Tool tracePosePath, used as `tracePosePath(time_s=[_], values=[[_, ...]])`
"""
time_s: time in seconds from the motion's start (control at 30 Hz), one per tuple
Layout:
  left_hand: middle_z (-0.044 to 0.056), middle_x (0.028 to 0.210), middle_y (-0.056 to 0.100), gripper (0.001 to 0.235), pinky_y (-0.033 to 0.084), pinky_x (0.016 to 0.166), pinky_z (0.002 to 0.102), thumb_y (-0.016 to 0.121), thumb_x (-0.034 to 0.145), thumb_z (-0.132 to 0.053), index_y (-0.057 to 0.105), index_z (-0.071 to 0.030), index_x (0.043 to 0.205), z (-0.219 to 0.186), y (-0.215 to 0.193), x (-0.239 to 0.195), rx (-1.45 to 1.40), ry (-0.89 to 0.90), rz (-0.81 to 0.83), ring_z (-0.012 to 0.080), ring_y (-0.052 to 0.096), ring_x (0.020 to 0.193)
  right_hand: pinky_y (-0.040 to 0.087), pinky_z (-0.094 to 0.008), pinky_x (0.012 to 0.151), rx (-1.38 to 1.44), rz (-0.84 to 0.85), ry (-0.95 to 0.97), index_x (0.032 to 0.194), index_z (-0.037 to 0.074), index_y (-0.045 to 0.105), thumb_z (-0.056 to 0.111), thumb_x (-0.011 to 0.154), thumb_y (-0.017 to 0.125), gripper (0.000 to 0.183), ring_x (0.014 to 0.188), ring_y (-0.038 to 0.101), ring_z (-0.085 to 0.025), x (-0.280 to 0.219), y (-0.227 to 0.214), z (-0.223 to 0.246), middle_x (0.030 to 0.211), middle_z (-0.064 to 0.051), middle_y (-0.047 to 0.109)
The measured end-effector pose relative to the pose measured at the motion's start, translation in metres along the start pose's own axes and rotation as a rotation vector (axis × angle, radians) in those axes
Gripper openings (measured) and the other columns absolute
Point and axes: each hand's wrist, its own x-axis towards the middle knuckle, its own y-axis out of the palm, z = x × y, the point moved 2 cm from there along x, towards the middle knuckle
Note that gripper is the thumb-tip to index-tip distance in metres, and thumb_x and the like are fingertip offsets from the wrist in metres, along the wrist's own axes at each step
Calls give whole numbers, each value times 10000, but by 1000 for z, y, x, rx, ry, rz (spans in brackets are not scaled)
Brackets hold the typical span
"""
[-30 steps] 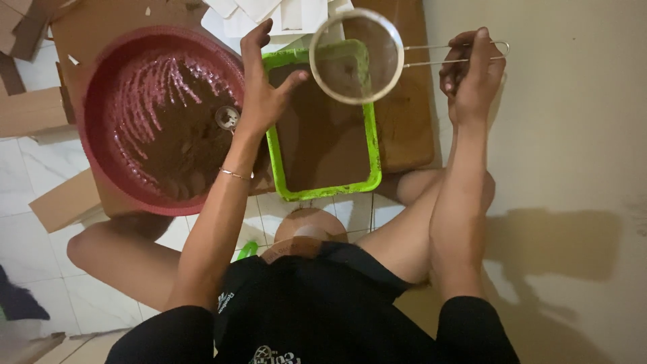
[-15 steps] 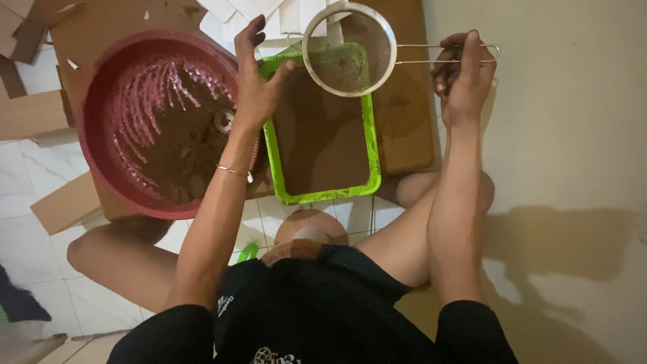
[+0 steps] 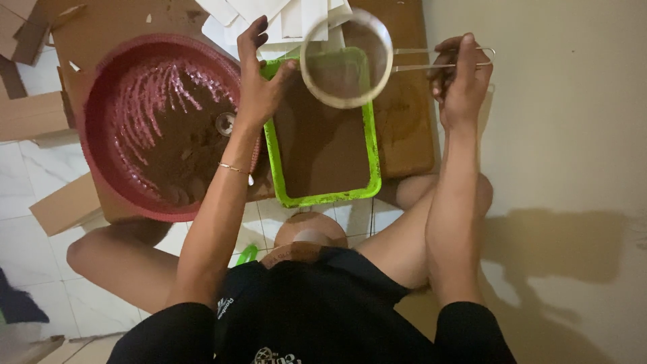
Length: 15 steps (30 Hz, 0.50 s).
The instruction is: The person scoops a brown powder from a red basin using a spoon and sifts it through a sieve into a green rectangular tray. The person repeatedly scoops and sifts the powder, occasionally shaking the sieve to clear the mesh.
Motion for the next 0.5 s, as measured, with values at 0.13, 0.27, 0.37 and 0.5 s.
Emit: tracePosePath(time_s=[0.13,0.27,0.37,0.5], values=[[152,1612,360,733,483,1128,644,759,1028,-140,268,-230,1565,-4,-3,0,-22,-131,-7,410,437,1473,256,-208,400,38,-68,62,992,71,678,509,1005,554,456,444,413,-55,-1,3,1,667,-18,576],[156,1620,341,760,470,1132,682,786,1025,-239,253,-235,1566,4,-3,1,-31,-144,-6,424,410,1486,273,-205,390,35,-50,62,1011,70,683,454,1036,537,412,445,446,-60,-1,5,1,674,-14,591],[158,1622,322,771,466,1141,690,780,1020,-283,240,-238,1568,8,-4,-2,-30,-138,4,433,401,1484,267,-204,377,23,-51,58,1002,75,682,492,1018,550,437,431,443,-58,0,7,1,655,-12,590],[144,1607,344,854,493,1114,638,755,973,-587,250,-241,1568,6,-6,-6,-18,-138,-8,422,445,1458,267,-212,375,32,-27,64,985,65,666,461,1035,537,419,415,433,-62,-2,10,4,650,-15,588]])
